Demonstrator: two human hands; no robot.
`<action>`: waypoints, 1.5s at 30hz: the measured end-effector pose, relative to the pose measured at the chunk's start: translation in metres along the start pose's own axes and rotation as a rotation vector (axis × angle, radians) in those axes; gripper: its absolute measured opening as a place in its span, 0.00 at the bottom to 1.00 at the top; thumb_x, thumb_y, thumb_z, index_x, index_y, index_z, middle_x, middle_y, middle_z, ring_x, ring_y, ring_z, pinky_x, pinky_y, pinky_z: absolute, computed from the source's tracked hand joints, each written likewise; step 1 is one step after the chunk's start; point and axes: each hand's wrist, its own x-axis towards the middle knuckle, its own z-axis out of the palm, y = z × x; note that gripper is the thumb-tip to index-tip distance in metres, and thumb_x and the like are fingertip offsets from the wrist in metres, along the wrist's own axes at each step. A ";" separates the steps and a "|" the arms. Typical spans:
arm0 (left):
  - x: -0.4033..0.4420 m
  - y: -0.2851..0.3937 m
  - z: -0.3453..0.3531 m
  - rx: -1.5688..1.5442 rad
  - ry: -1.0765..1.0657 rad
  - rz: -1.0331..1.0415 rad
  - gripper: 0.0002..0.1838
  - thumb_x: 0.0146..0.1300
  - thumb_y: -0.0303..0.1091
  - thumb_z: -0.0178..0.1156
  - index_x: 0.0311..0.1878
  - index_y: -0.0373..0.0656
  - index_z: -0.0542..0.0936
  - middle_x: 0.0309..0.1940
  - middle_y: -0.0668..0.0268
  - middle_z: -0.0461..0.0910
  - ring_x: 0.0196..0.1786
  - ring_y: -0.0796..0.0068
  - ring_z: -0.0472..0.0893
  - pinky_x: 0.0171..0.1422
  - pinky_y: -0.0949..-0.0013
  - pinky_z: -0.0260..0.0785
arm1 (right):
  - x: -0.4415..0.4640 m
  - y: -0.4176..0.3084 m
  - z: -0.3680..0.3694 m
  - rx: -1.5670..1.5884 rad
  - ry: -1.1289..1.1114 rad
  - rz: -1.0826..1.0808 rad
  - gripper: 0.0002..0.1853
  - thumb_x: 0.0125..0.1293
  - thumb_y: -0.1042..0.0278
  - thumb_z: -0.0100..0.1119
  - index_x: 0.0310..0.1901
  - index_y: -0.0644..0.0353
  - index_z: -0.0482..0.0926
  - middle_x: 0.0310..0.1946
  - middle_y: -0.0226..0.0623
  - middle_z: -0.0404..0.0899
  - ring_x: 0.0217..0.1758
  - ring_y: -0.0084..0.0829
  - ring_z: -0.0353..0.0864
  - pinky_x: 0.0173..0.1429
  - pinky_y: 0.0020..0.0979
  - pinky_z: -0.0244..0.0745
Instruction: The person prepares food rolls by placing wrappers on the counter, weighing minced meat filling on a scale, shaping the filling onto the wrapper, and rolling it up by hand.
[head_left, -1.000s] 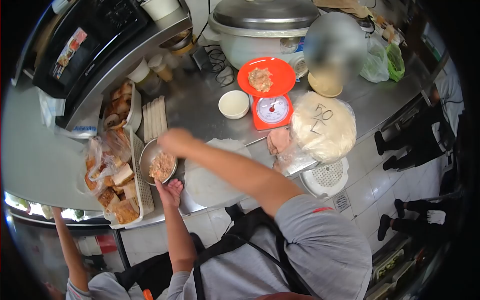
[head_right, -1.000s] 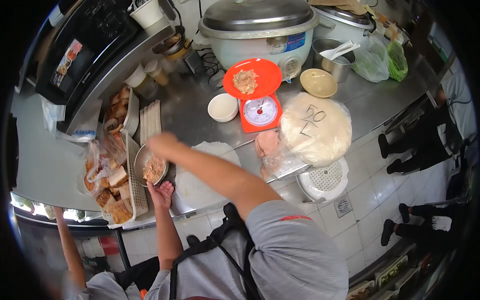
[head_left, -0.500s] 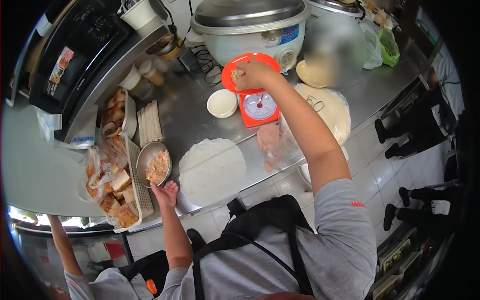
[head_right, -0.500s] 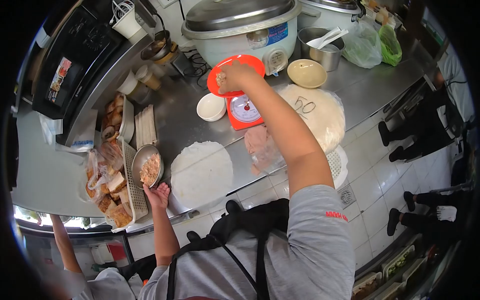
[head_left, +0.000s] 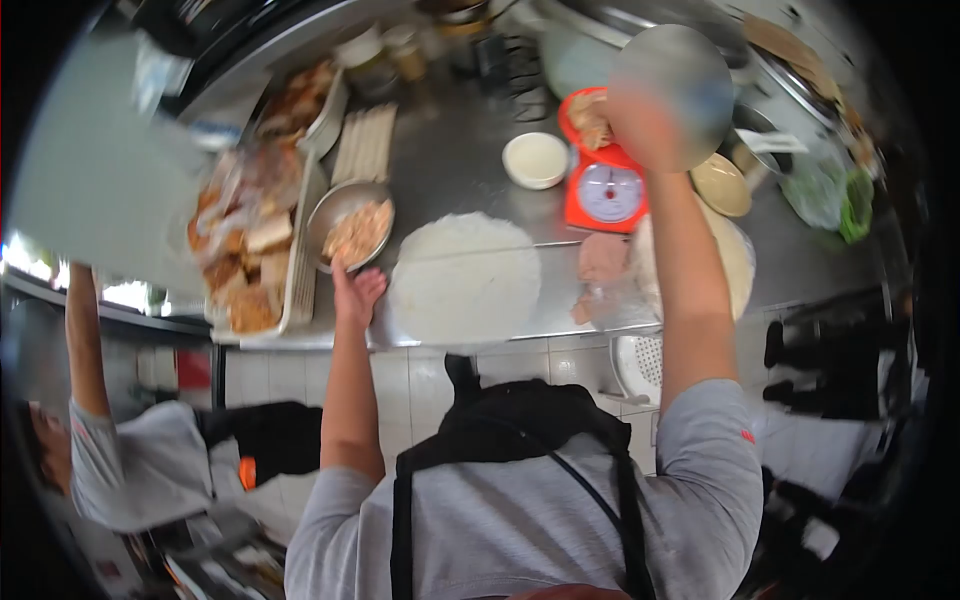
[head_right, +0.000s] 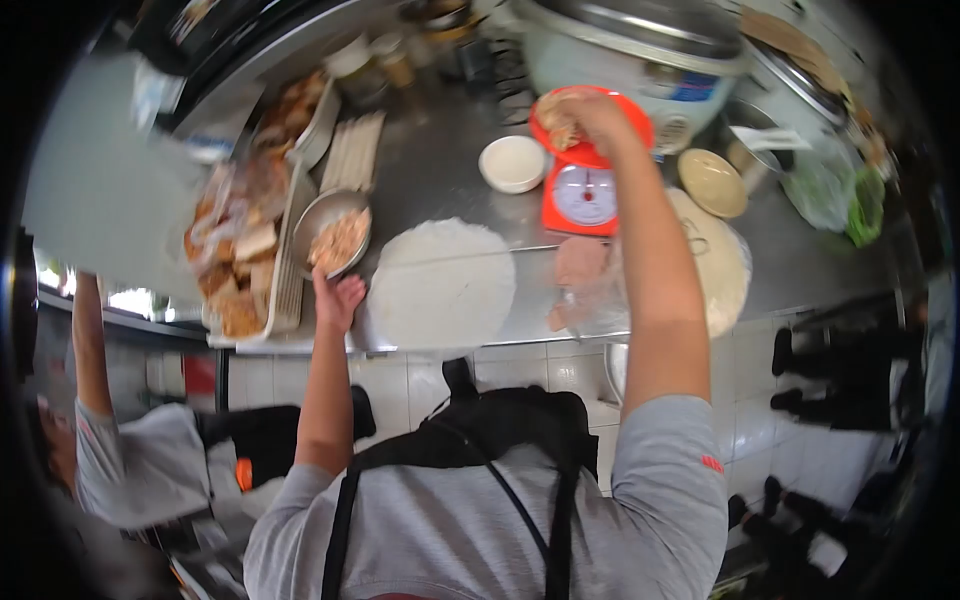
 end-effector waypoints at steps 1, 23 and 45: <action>-0.007 0.001 0.006 -0.014 0.027 0.025 0.36 0.57 0.68 0.44 0.50 0.41 0.63 0.30 0.57 0.75 0.32 0.65 0.79 0.38 0.65 0.74 | -0.012 -0.021 0.021 0.164 0.002 -0.033 0.08 0.57 0.69 0.51 0.36 0.63 0.76 0.27 0.33 0.78 0.27 0.23 0.78 0.28 0.23 0.73; -0.031 -0.058 0.071 1.309 -0.674 0.845 0.40 0.45 0.31 0.64 0.63 0.35 0.57 0.59 0.50 0.61 0.61 0.50 0.62 0.65 0.59 0.55 | -0.102 0.162 0.239 -0.874 -0.081 -0.467 0.18 0.48 0.62 0.62 0.41 0.59 0.74 0.37 0.43 0.74 0.39 0.44 0.73 0.46 0.37 0.68; -0.036 -0.029 0.071 1.367 -0.543 0.903 0.30 0.42 0.36 0.67 0.53 0.43 0.73 0.43 0.65 0.70 0.51 0.62 0.67 0.56 0.63 0.58 | -0.102 0.137 0.228 -1.123 -0.188 -0.433 0.24 0.40 0.54 0.69 0.41 0.53 0.78 0.38 0.32 0.71 0.46 0.33 0.68 0.49 0.37 0.60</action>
